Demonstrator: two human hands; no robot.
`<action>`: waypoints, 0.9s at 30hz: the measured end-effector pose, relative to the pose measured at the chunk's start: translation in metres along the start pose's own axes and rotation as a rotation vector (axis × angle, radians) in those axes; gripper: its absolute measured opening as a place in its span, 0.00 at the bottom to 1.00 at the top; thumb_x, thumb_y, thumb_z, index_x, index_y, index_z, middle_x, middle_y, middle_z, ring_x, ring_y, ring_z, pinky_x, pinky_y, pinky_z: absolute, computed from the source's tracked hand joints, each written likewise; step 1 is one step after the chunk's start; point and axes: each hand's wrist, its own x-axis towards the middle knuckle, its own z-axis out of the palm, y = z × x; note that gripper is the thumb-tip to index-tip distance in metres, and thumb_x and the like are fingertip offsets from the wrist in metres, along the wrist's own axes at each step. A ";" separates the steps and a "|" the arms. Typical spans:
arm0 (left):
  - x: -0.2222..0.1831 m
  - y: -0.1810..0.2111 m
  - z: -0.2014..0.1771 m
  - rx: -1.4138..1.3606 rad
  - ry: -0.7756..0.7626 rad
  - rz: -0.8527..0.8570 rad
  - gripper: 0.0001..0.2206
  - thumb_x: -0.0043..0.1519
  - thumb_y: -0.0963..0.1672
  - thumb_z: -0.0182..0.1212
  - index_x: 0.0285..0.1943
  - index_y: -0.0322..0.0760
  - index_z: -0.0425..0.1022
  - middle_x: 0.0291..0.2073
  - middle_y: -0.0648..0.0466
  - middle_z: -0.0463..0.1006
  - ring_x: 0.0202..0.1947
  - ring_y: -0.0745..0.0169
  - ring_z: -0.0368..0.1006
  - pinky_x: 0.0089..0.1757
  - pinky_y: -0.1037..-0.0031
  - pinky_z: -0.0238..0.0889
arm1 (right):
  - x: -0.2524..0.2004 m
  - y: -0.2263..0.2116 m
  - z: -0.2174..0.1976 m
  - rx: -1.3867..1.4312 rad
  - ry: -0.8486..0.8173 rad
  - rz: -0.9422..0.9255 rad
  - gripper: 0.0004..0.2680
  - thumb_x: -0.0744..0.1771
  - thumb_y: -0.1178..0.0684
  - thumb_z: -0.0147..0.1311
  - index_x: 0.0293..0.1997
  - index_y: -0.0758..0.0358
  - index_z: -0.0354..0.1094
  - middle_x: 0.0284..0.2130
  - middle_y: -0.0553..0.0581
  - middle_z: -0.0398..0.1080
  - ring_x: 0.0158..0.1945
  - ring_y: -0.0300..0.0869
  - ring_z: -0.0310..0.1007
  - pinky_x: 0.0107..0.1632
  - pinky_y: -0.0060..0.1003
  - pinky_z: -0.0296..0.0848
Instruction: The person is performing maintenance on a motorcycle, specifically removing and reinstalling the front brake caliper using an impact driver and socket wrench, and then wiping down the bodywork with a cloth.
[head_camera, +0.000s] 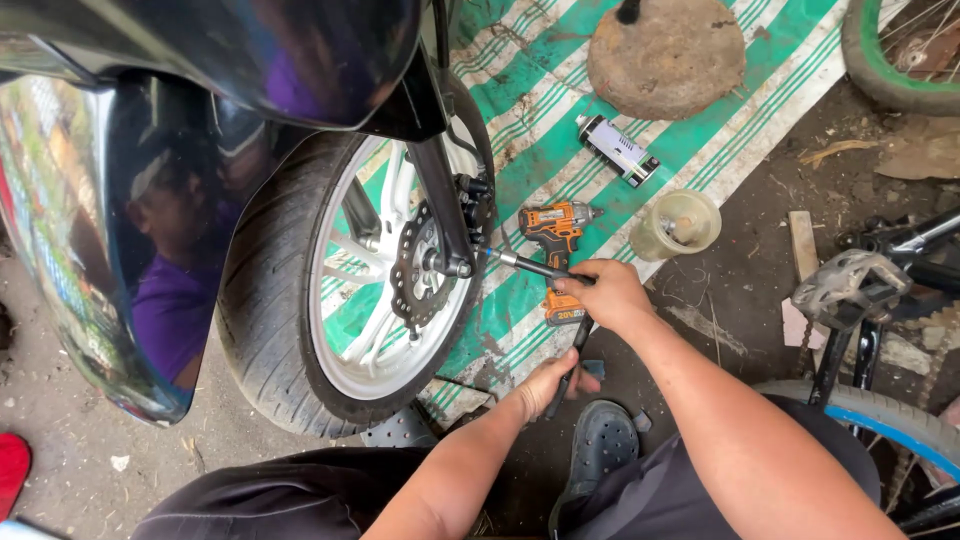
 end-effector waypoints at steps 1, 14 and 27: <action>-0.004 -0.001 0.002 0.004 -0.008 -0.003 0.34 0.78 0.61 0.50 0.23 0.40 0.74 0.42 0.43 0.89 0.50 0.51 0.85 0.49 0.70 0.77 | 0.005 0.004 0.005 0.001 0.007 0.006 0.15 0.67 0.45 0.72 0.56 0.61 0.84 0.47 0.69 0.81 0.50 0.64 0.85 0.47 0.56 0.89; -0.030 0.008 0.008 0.196 -0.232 0.143 0.41 0.80 0.64 0.31 0.29 0.41 0.83 0.59 0.49 0.87 0.64 0.52 0.80 0.60 0.63 0.70 | 0.000 0.014 0.029 -0.305 0.346 -0.243 0.15 0.65 0.41 0.73 0.54 0.53 0.85 0.42 0.60 0.80 0.50 0.63 0.81 0.50 0.51 0.84; -0.015 -0.021 -0.007 -0.201 -0.063 -0.250 0.39 0.72 0.70 0.47 0.35 0.38 0.80 0.39 0.45 0.89 0.32 0.57 0.85 0.24 0.73 0.69 | -0.031 0.015 0.044 0.304 0.354 0.159 0.17 0.67 0.48 0.69 0.63 0.44 0.70 0.50 0.59 0.78 0.52 0.54 0.82 0.50 0.49 0.83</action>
